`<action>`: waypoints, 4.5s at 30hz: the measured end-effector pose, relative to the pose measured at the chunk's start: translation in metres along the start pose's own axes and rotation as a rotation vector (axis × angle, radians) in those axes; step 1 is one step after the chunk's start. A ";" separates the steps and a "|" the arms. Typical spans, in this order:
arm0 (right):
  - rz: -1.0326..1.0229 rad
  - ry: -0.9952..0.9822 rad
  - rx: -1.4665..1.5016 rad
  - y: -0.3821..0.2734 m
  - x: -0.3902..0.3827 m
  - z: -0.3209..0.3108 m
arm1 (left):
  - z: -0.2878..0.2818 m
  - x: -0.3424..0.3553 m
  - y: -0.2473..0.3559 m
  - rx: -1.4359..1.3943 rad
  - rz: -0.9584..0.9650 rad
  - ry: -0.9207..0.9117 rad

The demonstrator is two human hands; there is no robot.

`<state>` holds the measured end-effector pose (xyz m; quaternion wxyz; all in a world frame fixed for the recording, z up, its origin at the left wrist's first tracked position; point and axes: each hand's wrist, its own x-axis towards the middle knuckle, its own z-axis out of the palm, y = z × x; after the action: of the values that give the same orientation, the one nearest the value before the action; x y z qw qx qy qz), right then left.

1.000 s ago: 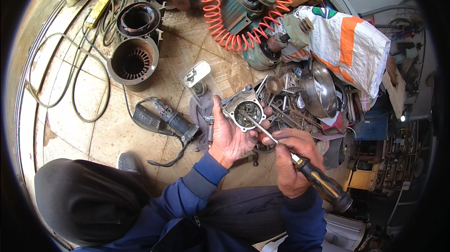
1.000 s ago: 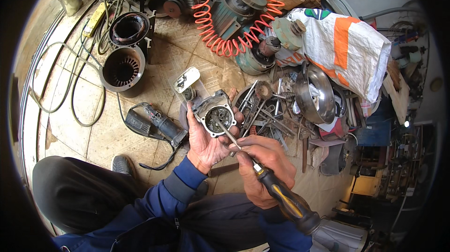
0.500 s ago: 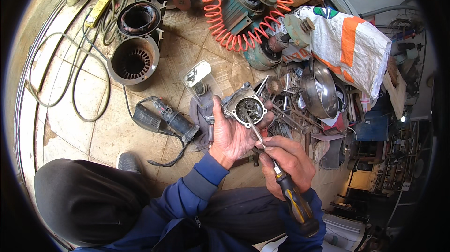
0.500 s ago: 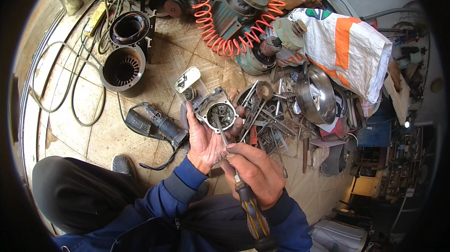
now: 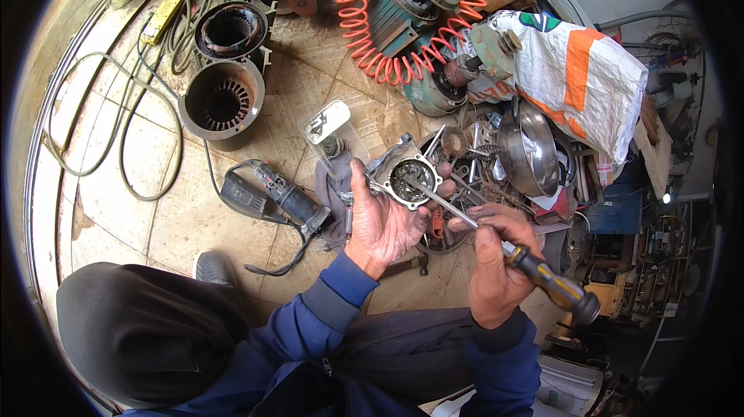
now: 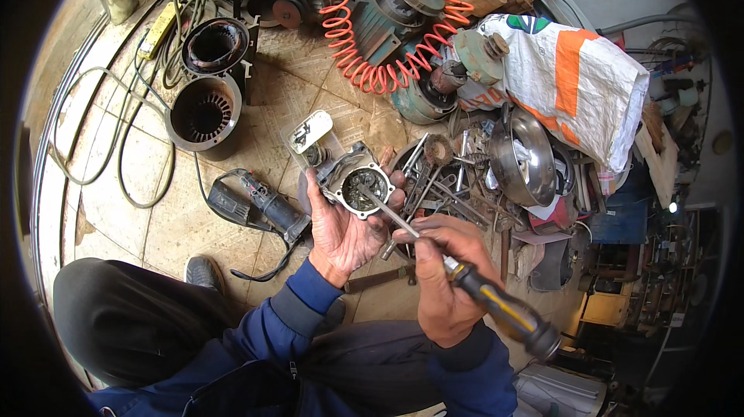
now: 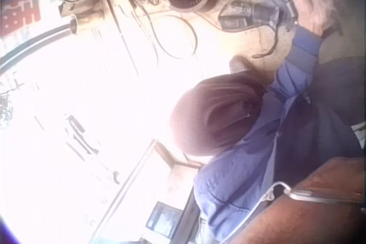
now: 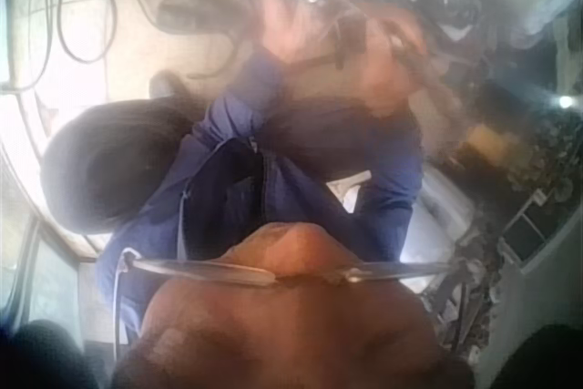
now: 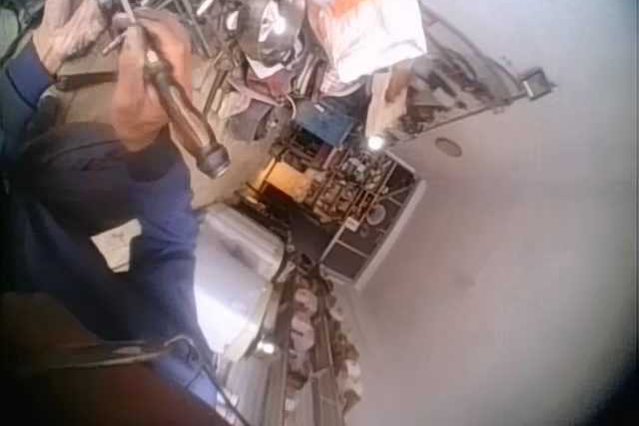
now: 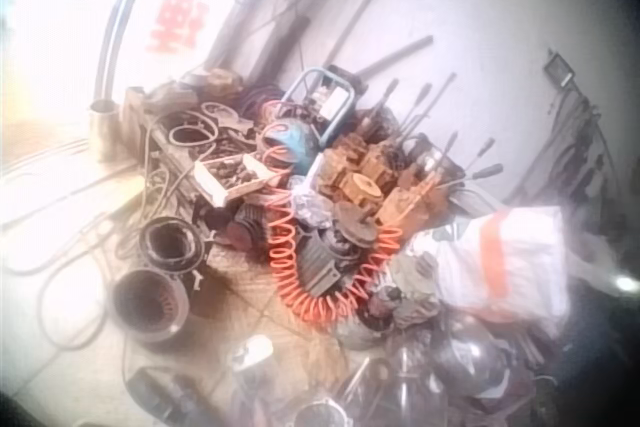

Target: The person is sitting on the floor in a workshop, disassembling and inspecting a mechanical part. They use a screwdriver to remove screws and separate components, then examine the internal parts.

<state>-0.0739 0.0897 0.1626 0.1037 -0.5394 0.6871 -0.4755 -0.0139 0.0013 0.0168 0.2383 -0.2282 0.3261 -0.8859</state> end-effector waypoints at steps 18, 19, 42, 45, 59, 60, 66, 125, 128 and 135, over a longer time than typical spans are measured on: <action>0.284 0.201 0.361 -0.001 0.005 0.004 | -0.005 0.003 0.002 0.085 0.012 -0.017; 0.310 0.225 0.401 -0.001 0.008 0.004 | -0.006 0.003 0.002 0.099 -0.003 -0.031; 0.640 0.282 0.725 0.037 0.024 -0.029 | 0.018 0.006 0.004 1.208 0.203 0.043; 0.686 0.299 0.732 0.040 0.027 -0.030 | 0.018 0.005 0.005 1.364 0.250 0.045; 0.706 0.381 0.597 0.045 0.030 -0.026 | 0.012 0.006 0.003 1.726 0.390 0.048; 0.705 0.382 0.592 0.045 0.030 -0.025 | 0.013 0.006 0.002 1.746 0.390 0.058; 0.692 0.404 0.565 0.048 0.030 -0.027 | 0.013 0.007 0.002 1.867 0.433 0.047; 0.553 0.406 0.504 0.042 0.032 -0.025 | 0.013 0.006 -0.011 1.594 0.355 0.183; 0.578 0.418 0.545 0.043 0.032 -0.023 | 0.015 0.007 -0.011 1.587 0.365 0.177; 0.570 0.412 0.535 0.039 0.034 -0.023 | 0.013 0.006 -0.008 1.570 0.375 0.153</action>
<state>-0.1282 0.0722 0.1575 0.2275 -0.1764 0.6676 -0.6866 -0.0141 -0.0027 0.0326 0.4505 0.1252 -0.3426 -0.8149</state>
